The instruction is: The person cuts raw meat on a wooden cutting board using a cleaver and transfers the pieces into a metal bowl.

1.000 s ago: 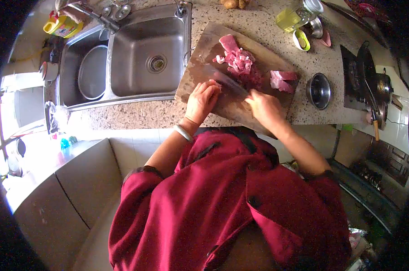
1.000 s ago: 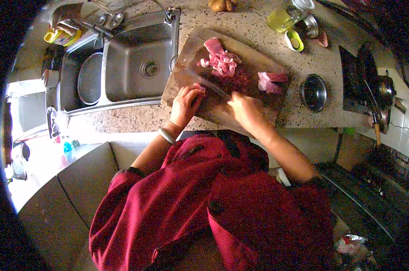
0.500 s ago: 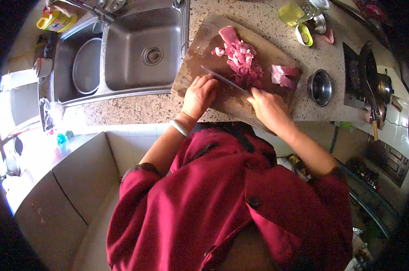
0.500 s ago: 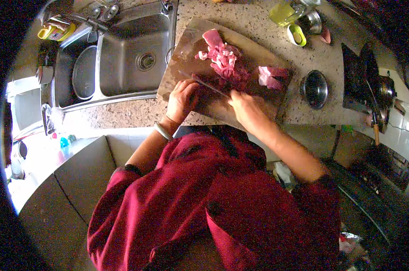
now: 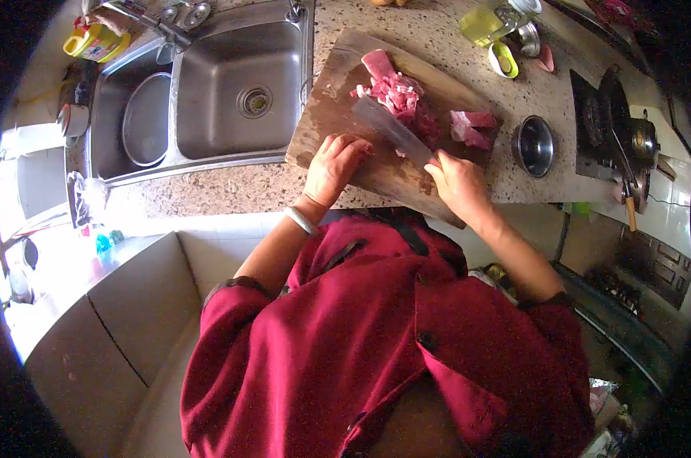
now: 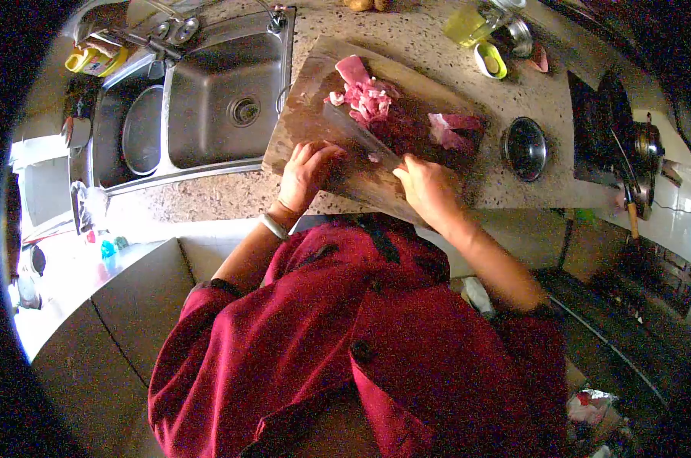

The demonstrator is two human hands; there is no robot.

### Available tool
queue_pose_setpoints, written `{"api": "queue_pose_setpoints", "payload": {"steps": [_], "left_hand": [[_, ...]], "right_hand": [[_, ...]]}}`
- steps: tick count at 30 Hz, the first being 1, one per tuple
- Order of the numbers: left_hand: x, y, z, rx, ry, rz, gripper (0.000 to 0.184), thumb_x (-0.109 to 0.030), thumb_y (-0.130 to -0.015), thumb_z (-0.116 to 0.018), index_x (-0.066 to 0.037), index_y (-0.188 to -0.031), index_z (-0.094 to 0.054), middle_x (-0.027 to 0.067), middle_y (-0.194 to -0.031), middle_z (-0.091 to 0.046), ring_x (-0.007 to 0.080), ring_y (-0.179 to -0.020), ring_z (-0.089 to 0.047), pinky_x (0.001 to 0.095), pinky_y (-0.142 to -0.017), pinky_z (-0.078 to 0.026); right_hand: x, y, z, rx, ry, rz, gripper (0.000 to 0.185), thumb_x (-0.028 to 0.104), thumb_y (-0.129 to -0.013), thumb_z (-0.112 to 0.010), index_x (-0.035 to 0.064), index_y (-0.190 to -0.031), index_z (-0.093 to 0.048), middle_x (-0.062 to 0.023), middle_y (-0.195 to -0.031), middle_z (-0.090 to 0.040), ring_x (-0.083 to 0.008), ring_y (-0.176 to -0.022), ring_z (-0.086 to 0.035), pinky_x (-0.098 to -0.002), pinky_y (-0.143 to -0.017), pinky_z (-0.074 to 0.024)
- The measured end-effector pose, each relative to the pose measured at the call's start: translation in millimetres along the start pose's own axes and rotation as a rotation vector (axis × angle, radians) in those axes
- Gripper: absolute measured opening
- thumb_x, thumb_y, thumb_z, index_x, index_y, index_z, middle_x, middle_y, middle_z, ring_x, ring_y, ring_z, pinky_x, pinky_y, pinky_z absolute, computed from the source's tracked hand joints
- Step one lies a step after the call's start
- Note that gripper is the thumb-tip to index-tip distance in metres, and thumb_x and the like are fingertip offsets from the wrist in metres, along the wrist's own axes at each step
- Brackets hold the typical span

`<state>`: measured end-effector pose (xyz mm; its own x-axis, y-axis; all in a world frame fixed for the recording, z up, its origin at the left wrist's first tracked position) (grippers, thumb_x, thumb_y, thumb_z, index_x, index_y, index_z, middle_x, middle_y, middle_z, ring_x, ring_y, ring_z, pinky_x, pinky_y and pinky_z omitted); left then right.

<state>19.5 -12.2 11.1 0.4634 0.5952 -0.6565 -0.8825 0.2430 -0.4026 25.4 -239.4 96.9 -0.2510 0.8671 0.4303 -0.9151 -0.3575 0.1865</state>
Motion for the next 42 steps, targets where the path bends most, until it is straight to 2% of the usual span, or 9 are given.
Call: {"api": "queue_pose_setpoints", "payload": {"steps": [8,9,15,22,32,33,34,40,42], "left_hand": [[6,2,-3,0.040,0.002,0.050,0.018,-0.007,-0.075,-0.059,-0.009,-0.093,-0.060,0.0060,-0.096,-0.057,0.0256,-0.088,-0.053,0.0327,-0.078,-0.047],[7,2,-2,0.067,0.035,0.045,0.020,-0.007,-0.076,-0.060,-0.006,-0.096,-0.059,0.0097,-0.101,-0.058,0.0303,-0.091,-0.054,0.0357,-0.079,-0.047],[5,2,-2,0.046,0.066,0.048,0.017,-0.007,-0.076,-0.061,-0.006,-0.093,-0.061,0.0095,-0.100,-0.059,0.0294,-0.094,-0.055,0.0354,-0.080,-0.047],[1,3,-3,-0.003,0.030,0.029,0.018,-0.008,-0.075,-0.061,-0.011,-0.093,-0.061,0.0061,-0.095,-0.056,0.0257,-0.087,-0.053,0.0332,-0.079,-0.046],[4,6,-3,0.048,-0.021,0.064,0.017,-0.008,-0.075,-0.061,-0.009,-0.092,-0.059,0.0065,-0.098,-0.056,0.0259,-0.091,-0.053,0.0340,-0.080,-0.047],[5,7,-5,0.028,-0.008,0.053,0.020,-0.007,-0.074,-0.061,-0.007,-0.093,-0.059,0.0085,-0.099,-0.057,0.0282,-0.091,-0.054,0.0353,-0.079,-0.047],[6,7,-5,0.004,-0.002,0.035,0.022,-0.006,-0.073,-0.062,-0.006,-0.095,-0.058,0.0105,-0.100,-0.057,0.0304,-0.092,-0.054,0.0365,-0.079,-0.047],[3,5,-4,0.022,-0.014,0.021,0.019,-0.008,-0.074,-0.062,-0.007,-0.092,-0.059,0.0066,-0.097,-0.057,0.0255,-0.093,-0.054,0.0341,-0.081,-0.047],[4,9,-3,0.022,-0.016,0.018,0.019,-0.008,-0.075,-0.062,-0.008,-0.093,-0.059,0.0063,-0.098,-0.057,0.0255,-0.093,-0.054,0.0340,-0.081,-0.047]], "right_hand": [[19,-2,1,0.080,-0.019,0.076,0.020,0.017,-0.085,-0.057,-0.0023,-0.083,-0.054,-0.0223,-0.072,-0.060,-0.0383,-0.069,-0.060,-0.0449,-0.056,-0.0465],[19,-9,-8,0.090,-0.023,0.077,0.020,0.017,-0.085,-0.057,-0.0023,-0.083,-0.054,-0.0223,-0.072,-0.060,-0.0383,-0.069,-0.060,-0.0449,-0.056,-0.0465],[37,-49,-27,-0.041,-0.033,0.211,0.018,0.016,-0.084,-0.056,-0.0006,-0.078,-0.053,-0.0219,-0.062,-0.058,-0.0367,-0.060,-0.061,-0.0450,-0.053,-0.0472],[-6,-1,-3,0.018,0.045,-0.076,0.024,0.021,-0.085,-0.057,-0.0023,-0.085,-0.055,-0.0222,-0.069,-0.060,-0.0386,-0.066,-0.060,-0.0458,-0.056,-0.0462],[21,-6,-6,0.096,-0.062,0.049,0.018,0.014,-0.085,-0.056,-0.0006,-0.076,-0.051,-0.0231,-0.064,-0.057,-0.0406,-0.062,-0.059,-0.0471,-0.053,-0.0453],[26,-11,-20,-0.219,-0.056,0.287,0.017,0.013,-0.084,-0.055,-0.0007,-0.075,-0.051,-0.0224,-0.063,-0.057,-0.0396,-0.060,-0.059,-0.0471,-0.053,-0.0450],[28,-29,-30,-0.048,-0.106,0.192,0.018,0.014,-0.084,-0.055,-0.0005,-0.074,-0.052,-0.0210,-0.062,-0.057,-0.0386,-0.060,-0.059,-0.0468,-0.052,-0.0452],[29,-32,-23,-0.024,-0.076,0.160,0.019,0.017,-0.084,-0.056,-0.0009,-0.077,-0.054,-0.0215,-0.063,-0.059,-0.0378,-0.061,-0.060,-0.0461,-0.054,-0.0469],[20,-10,-6,0.083,-0.025,-0.016,0.020,0.019,-0.084,-0.057,-0.0006,-0.080,-0.056,-0.0226,-0.065,-0.059,-0.0385,-0.062,-0.060,-0.0466,-0.055,-0.0470]]}}
Point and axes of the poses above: each hand's wrist, its own y-axis away from the middle knuckle, its own z-axis out of the back of the hand, x = y × z, the point moved 1 cm from there along -y, towards the middle knuckle
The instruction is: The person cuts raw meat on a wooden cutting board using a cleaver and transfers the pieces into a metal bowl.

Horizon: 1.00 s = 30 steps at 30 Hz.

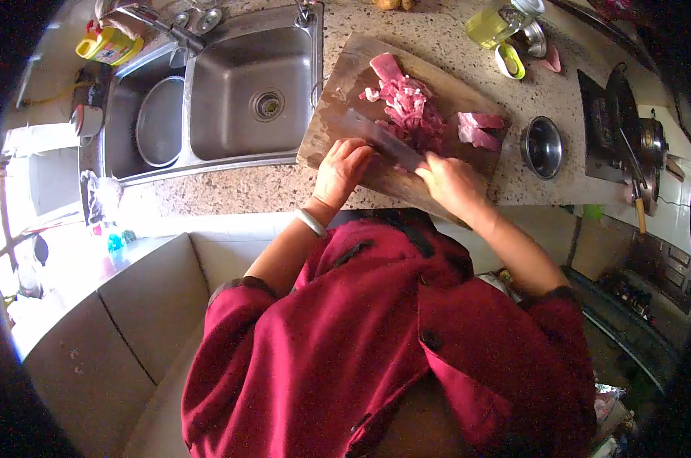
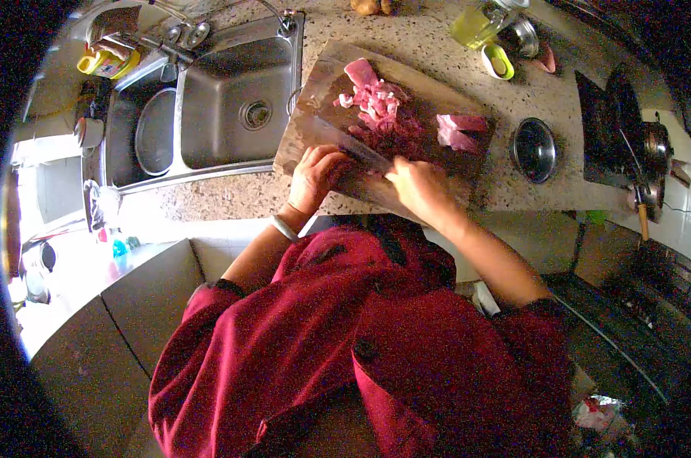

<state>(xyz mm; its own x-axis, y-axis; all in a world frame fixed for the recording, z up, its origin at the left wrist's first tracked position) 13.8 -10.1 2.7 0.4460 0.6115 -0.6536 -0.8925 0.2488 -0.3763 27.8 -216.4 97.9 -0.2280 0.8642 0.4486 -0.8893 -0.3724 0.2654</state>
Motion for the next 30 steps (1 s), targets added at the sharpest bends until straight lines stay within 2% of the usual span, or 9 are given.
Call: {"api": "queue_pose_setpoints", "payload": {"steps": [1,5,13,14,18,19,22,27,30], "left_hand": [[1,2,-1,-0.011,0.018,0.009,0.019,-0.008,-0.075,-0.063,-0.008,-0.093,-0.060,0.0061,-0.098,-0.057,0.0257,-0.092,-0.054,0.0339,-0.081,-0.047],[-4,3,-1,-0.041,0.023,0.013,0.019,-0.010,-0.076,-0.062,-0.010,-0.094,-0.060,0.0051,-0.099,-0.057,0.0259,-0.090,-0.054,0.0336,-0.079,-0.047],[1,5,-2,0.049,0.023,0.071,0.021,-0.009,-0.077,-0.059,-0.009,-0.098,-0.059,0.0072,-0.100,-0.059,0.0279,-0.090,-0.055,0.0358,-0.079,-0.047],[1,5,-3,0.035,0.021,0.026,0.020,-0.009,-0.076,-0.059,-0.008,-0.097,-0.060,0.0073,-0.099,-0.059,0.0277,-0.091,-0.056,0.0354,-0.078,-0.048],[-1,4,-3,-0.011,0.019,0.003,0.018,-0.009,-0.075,-0.061,-0.007,-0.093,-0.061,0.0075,-0.098,-0.059,0.0273,-0.093,-0.056,0.0345,-0.078,-0.049],[0,4,-5,-0.024,-0.007,-0.027,0.017,-0.009,-0.076,-0.060,-0.010,-0.092,-0.059,0.0058,-0.095,-0.058,0.0248,-0.092,-0.056,0.0324,-0.078,-0.048],[1,5,-7,-0.049,-0.024,-0.026,0.016,-0.009,-0.075,-0.060,-0.010,-0.092,-0.059,0.0055,-0.096,-0.058,0.0251,-0.092,-0.056,0.0328,-0.078,-0.048],[-4,4,0,-0.038,0.012,0.008,0.017,-0.009,-0.076,-0.059,-0.014,-0.092,-0.061,0.0047,-0.095,-0.056,0.0245,-0.084,-0.054,0.0330,-0.072,-0.048],[-5,3,3,-0.021,0.005,-0.004,0.018,-0.009,-0.075,-0.058,-0.013,-0.092,-0.060,0.0047,-0.096,-0.056,0.0246,-0.085,-0.054,0.0327,-0.073,-0.048]], "right_hand": [[-12,3,-2,0.013,0.051,-0.031,0.023,0.023,-0.085,-0.056,0.0008,-0.083,-0.057,-0.0226,-0.066,-0.059,-0.0391,-0.063,-0.060,-0.0473,-0.055,-0.0468],[-22,16,6,-0.061,0.034,-0.012,0.024,0.021,-0.085,-0.056,-0.0021,-0.083,-0.056,-0.0239,-0.070,-0.058,-0.0394,-0.066,-0.059,-0.0457,-0.057,-0.0453],[6,9,14,0.124,0.013,-0.003,0.023,0.020,-0.086,-0.054,-0.0018,-0.080,-0.054,-0.0236,-0.068,-0.058,-0.0404,-0.067,-0.059,-0.0475,-0.059,-0.0454],[9,-2,5,0.132,0.010,-0.001,0.023,0.020,-0.086,-0.054,-0.0018,-0.080,-0.054,-0.0236,-0.068,-0.058,-0.0404,-0.067,-0.059,-0.0475,-0.059,-0.0454],[14,-41,-31,-0.078,-0.057,0.141,0.023,0.021,-0.085,-0.055,-0.0009,-0.078,-0.053,-0.0223,-0.065,-0.058,-0.0401,-0.065,-0.059,-0.0479,-0.057,-0.0458],[13,-42,-32,-0.136,-0.065,0.176,0.023,0.021,-0.085,-0.056,-0.0003,-0.077,-0.053,-0.0213,-0.064,-0.059,-0.0397,-0.063,-0.060,-0.0479,-0.057,-0.0462],[0,-19,-21,-0.047,-0.048,0.047,0.024,0.023,-0.085,-0.056,0.0002,-0.077,-0.054,-0.0213,-0.066,-0.059,-0.0401,-0.064,-0.060,-0.0476,-0.057,-0.0460],[-15,15,6,-0.062,-0.020,-0.016,0.023,0.023,-0.084,-0.057,0.0007,-0.081,-0.056,-0.0212,-0.069,-0.061,-0.0392,-0.066,-0.060,-0.0471,-0.058,-0.0466],[-8,21,15,0.014,0.016,0.000,0.022,0.022,-0.084,-0.057,0.0008,-0.082,-0.056,-0.0210,-0.069,-0.061,-0.0391,-0.066,-0.060,-0.0473,-0.058,-0.0465]]}}
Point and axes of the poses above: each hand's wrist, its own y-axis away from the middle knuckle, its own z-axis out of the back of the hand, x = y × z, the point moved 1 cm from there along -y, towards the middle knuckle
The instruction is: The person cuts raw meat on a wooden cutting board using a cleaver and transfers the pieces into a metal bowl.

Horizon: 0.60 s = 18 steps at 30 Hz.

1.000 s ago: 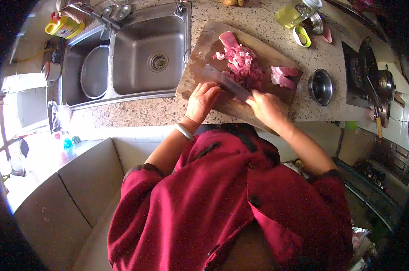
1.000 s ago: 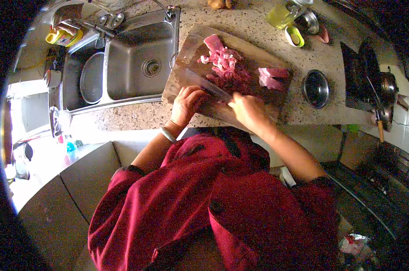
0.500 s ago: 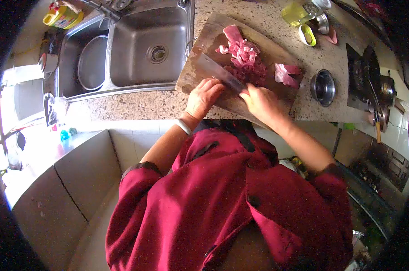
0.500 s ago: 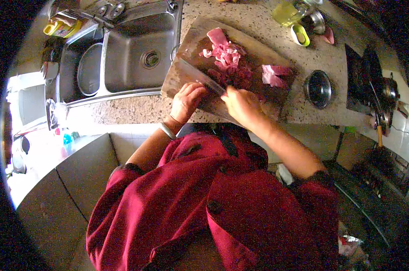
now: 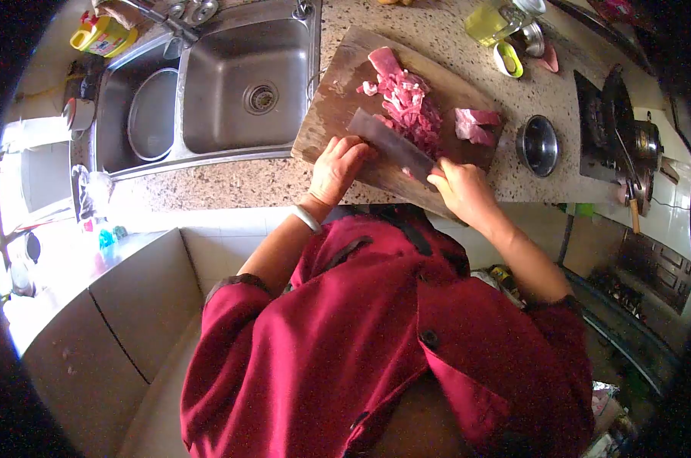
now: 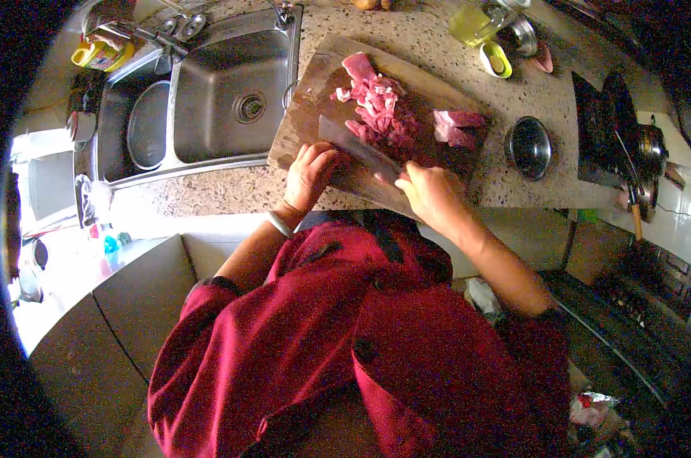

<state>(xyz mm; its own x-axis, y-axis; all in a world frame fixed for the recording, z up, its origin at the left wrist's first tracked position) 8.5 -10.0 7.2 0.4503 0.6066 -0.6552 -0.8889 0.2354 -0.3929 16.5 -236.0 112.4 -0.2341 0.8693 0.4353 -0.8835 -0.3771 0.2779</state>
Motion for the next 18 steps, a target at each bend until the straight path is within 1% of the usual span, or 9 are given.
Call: {"api": "queue_pose_setpoints", "payload": {"steps": [2,4,6,7,10,12,14,16,18], "left_hand": [[8,4,-6,0.002,-0.015,-0.006,0.018,-0.008,-0.074,-0.057,-0.012,-0.092,-0.060,0.0048,-0.097,-0.057,0.0247,-0.085,-0.054,0.0324,-0.073,-0.048],[7,4,-7,0.028,-0.030,-0.032,0.018,-0.007,-0.074,-0.057,-0.010,-0.092,-0.059,0.0050,-0.097,-0.057,0.0248,-0.087,-0.055,0.0325,-0.074,-0.048],[6,5,-6,0.021,-0.020,-0.022,0.017,-0.006,-0.074,-0.057,-0.010,-0.091,-0.059,0.0051,-0.096,-0.057,0.0245,-0.088,-0.055,0.0326,-0.074,-0.048],[5,2,-5,0.005,-0.015,-0.021,0.017,-0.006,-0.073,-0.058,-0.010,-0.091,-0.058,0.0052,-0.095,-0.057,0.0243,-0.088,-0.055,0.0326,-0.075,-0.048],[6,2,-3,-0.009,-0.020,-0.012,0.017,-0.007,-0.073,-0.060,-0.010,-0.089,-0.058,0.0059,-0.093,-0.057,0.0247,-0.089,-0.056,0.0331,-0.075,-0.049],[4,1,-3,-0.012,-0.009,-0.021,0.016,-0.006,-0.072,-0.060,-0.011,-0.088,-0.058,0.0060,-0.093,-0.057,0.0251,-0.088,-0.056,0.0337,-0.074,-0.049],[3,2,-2,0.008,-0.015,-0.007,0.016,-0.006,-0.073,-0.060,-0.010,-0.088,-0.059,0.0061,-0.093,-0.057,0.0254,-0.087,-0.056,0.0338,-0.075,-0.048],[1,1,-3,0.040,-0.025,-0.001,0.017,-0.006,-0.072,-0.060,-0.010,-0.088,-0.059,0.0063,-0.094,-0.058,0.0255,-0.086,-0.056,0.0339,-0.075,-0.048],[5,1,-5,-0.007,0.025,0.035,0.017,-0.006,-0.072,-0.061,-0.011,-0.089,-0.059,0.0059,-0.093,-0.057,0.0252,-0.086,-0.056,0.0342,-0.075,-0.048]], "right_hand": [[-4,5,2,-0.003,-0.086,0.064,0.022,0.023,-0.084,-0.056,0.0009,-0.081,-0.055,-0.0214,-0.068,-0.060,-0.0393,-0.066,-0.060,-0.0476,-0.058,-0.0465],[-2,-1,0,0.043,-0.045,0.049,0.022,0.022,-0.084,-0.056,0.0008,-0.081,-0.055,-0.0221,-0.068,-0.060,-0.0396,-0.066,-0.060,-0.0483,-0.057,-0.0463],[11,-18,-7,0.096,-0.055,-0.032,0.024,0.022,-0.085,-0.057,-0.0019,-0.083,-0.056,-0.0237,-0.070,-0.059,-0.0397,-0.070,-0.060,-0.0460,-0.059,-0.0463],[10,-28,-19,0.060,-0.053,0.037,0.025,0.023,-0.085,-0.056,-0.0012,-0.082,-0.055,-0.0231,-0.069,-0.059,-0.0398,-0.070,-0.060,-0.0468,-0.059,-0.0460],[15,-42,-28,-0.022,-0.031,0.119,0.025,0.026,-0.085,-0.056,0.0016,-0.077,-0.055,-0.0207,-0.066,-0.060,-0.0400,-0.065,-0.060,-0.0492,-0.058,-0.0467],[5,-32,-24,-0.002,-0.050,0.115,0.027,0.026,-0.085,-0.055,0.0013,-0.077,-0.055,-0.0211,-0.066,-0.060,-0.0393,-0.064,-0.060,-0.0488,-0.060,-0.0470],[-7,-16,-13,0.097,-0.042,0.045,0.027,0.026,-0.084,-0.057,0.0006,-0.077,-0.056,-0.0216,-0.066,-0.060,-0.0391,-0.065,-0.060,-0.0486,-0.060,-0.0467],[-10,-7,-10,0.103,-0.114,-0.010,0.027,0.026,-0.083,-0.059,-0.0004,-0.077,-0.056,-0.0224,-0.067,-0.060,-0.0393,-0.065,-0.060,-0.0485,-0.060,-0.0462],[-2,-20,-17,0.085,-0.152,-0.008,0.025,0.024,-0.082,-0.060,-0.0004,-0.077,-0.056,-0.0233,-0.068,-0.060,-0.0404,-0.066,-0.060,-0.0487,-0.060,-0.0458]]}}
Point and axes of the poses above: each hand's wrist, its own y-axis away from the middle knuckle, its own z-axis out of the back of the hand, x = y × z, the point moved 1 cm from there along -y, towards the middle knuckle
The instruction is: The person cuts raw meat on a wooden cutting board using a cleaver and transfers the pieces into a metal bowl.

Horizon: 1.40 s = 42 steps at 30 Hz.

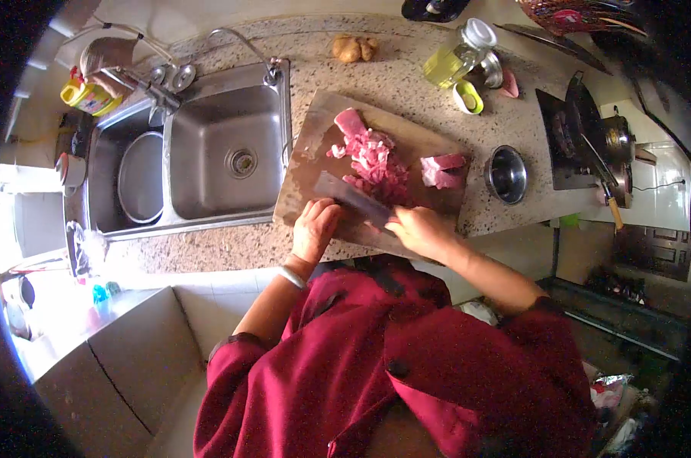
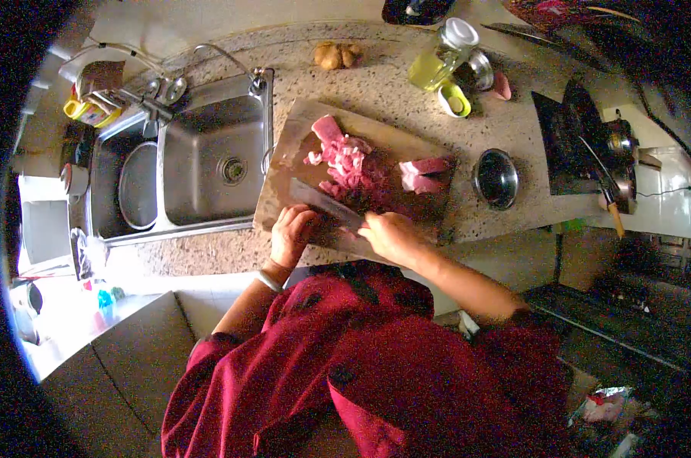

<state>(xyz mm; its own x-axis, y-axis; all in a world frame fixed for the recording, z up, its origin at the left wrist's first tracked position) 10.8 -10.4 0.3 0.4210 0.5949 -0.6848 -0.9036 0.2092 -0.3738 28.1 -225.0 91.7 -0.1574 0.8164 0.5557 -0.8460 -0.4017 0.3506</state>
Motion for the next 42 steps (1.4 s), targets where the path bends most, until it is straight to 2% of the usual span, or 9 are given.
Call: {"api": "queue_pose_setpoints", "payload": {"steps": [4,6,9,14,19,28,34,36,42], "left_hand": [[-9,-3,0,0.055,-0.006,-0.075,0.018,-0.008,-0.073,-0.062,-0.009,-0.090,-0.059,0.0065,-0.092,-0.057,0.0254,-0.088,-0.055,0.0343,-0.076,-0.048],[-9,-2,0,0.070,0.003,-0.006,0.016,-0.009,-0.074,-0.063,-0.008,-0.090,-0.059,0.0067,-0.092,-0.057,0.0259,-0.088,-0.055,0.0342,-0.076,-0.047],[-10,-5,0,0.039,0.019,-0.004,0.014,-0.009,-0.075,-0.063,-0.008,-0.089,-0.060,0.0066,-0.092,-0.057,0.0260,-0.087,-0.055,0.0340,-0.074,-0.047],[-13,-1,-1,-0.003,-0.007,-0.014,0.015,-0.007,-0.073,-0.060,-0.013,-0.086,-0.062,0.0045,-0.091,-0.057,0.0245,-0.083,-0.054,0.0340,-0.072,-0.048],[-9,-1,1,0.059,0.047,-0.047,0.016,-0.007,-0.072,-0.059,-0.013,-0.087,-0.061,0.0045,-0.092,-0.057,0.0248,-0.086,-0.054,0.0342,-0.074,-0.048],[-9,-2,6,0.054,0.049,-0.058,0.016,-0.008,-0.070,-0.061,-0.011,-0.087,-0.060,0.0067,-0.095,-0.057,0.0263,-0.090,-0.055,0.0343,-0.076,-0.048],[2,7,-1,0.116,0.026,-0.048,0.022,-0.004,-0.070,-0.057,-0.010,-0.091,-0.059,0.0069,-0.097,-0.057,0.0268,-0.089,-0.055,0.0345,-0.076,-0.048],[5,5,-2,0.066,0.049,-0.064,0.016,-0.005,-0.073,-0.058,-0.006,-0.090,-0.058,0.0098,-0.096,-0.058,0.0302,-0.088,-0.055,0.0366,-0.074,-0.048],[-1,1,1,0.089,0.085,-0.080,0.015,-0.003,-0.073,-0.057,-0.005,-0.088,-0.060,0.0094,-0.093,-0.059,0.0284,-0.088,-0.057,0.0357,-0.075,-0.048]], "right_hand": [[7,-30,-17,-0.129,0.006,0.122,0.025,0.025,-0.081,-0.061,0.0002,-0.078,-0.057,-0.0234,-0.069,-0.060,-0.0416,-0.066,-0.059,-0.0490,-0.060,-0.0451],[3,-29,-19,-0.166,-0.011,0.143,0.026,0.025,-0.081,-0.061,0.0004,-0.077,-0.057,-0.0235,-0.069,-0.059,-0.0419,-0.066,-0.058,-0.0490,-0.060,-0.0449],[-10,-9,-10,-0.070,-0.067,-0.029,0.027,0.026,-0.081,-0.062,0.0000,-0.076,-0.057,-0.0230,-0.070,-0.060,-0.0399,-0.065,-0.059,-0.0475,-0.058,-0.0445],[-5,20,15,-0.169,0.046,-0.029,0.025,0.027,-0.083,-0.058,0.0019,-0.080,-0.057,-0.0212,-0.069,-0.060,-0.0395,-0.067,-0.060,-0.0481,-0.060,-0.0460],[-2,20,21,0.033,0.128,-0.008,0.026,0.026,-0.083,-0.058,0.0002,-0.079,-0.057,-0.0233,-0.070,-0.060,-0.0397,-0.069,-0.061,-0.0488,-0.063,-0.0467],[-12,2,12,-0.006,0.043,0.096,0.028,0.027,-0.082,-0.059,-0.0006,-0.076,-0.056,-0.0218,-0.069,-0.060,-0.0399,-0.067,-0.060,-0.0474,-0.060,-0.0466],[-21,4,11,0.068,-0.080,0.004,0.024,0.023,-0.081,-0.061,-0.0015,-0.079,-0.058,-0.0236,-0.073,-0.060,-0.0396,-0.069,-0.061,-0.0449,-0.062,-0.0470],[-2,-9,4,0.016,-0.104,-0.004,0.025,0.025,-0.082,-0.059,-0.0001,-0.081,-0.059,-0.0229,-0.072,-0.061,-0.0401,-0.070,-0.060,-0.0462,-0.063,-0.0467],[3,-40,-19,-0.112,-0.037,0.131,0.027,0.026,-0.082,-0.059,-0.0004,-0.079,-0.059,-0.0228,-0.073,-0.061,-0.0400,-0.072,-0.061,-0.0475,-0.064,-0.0472]]}}
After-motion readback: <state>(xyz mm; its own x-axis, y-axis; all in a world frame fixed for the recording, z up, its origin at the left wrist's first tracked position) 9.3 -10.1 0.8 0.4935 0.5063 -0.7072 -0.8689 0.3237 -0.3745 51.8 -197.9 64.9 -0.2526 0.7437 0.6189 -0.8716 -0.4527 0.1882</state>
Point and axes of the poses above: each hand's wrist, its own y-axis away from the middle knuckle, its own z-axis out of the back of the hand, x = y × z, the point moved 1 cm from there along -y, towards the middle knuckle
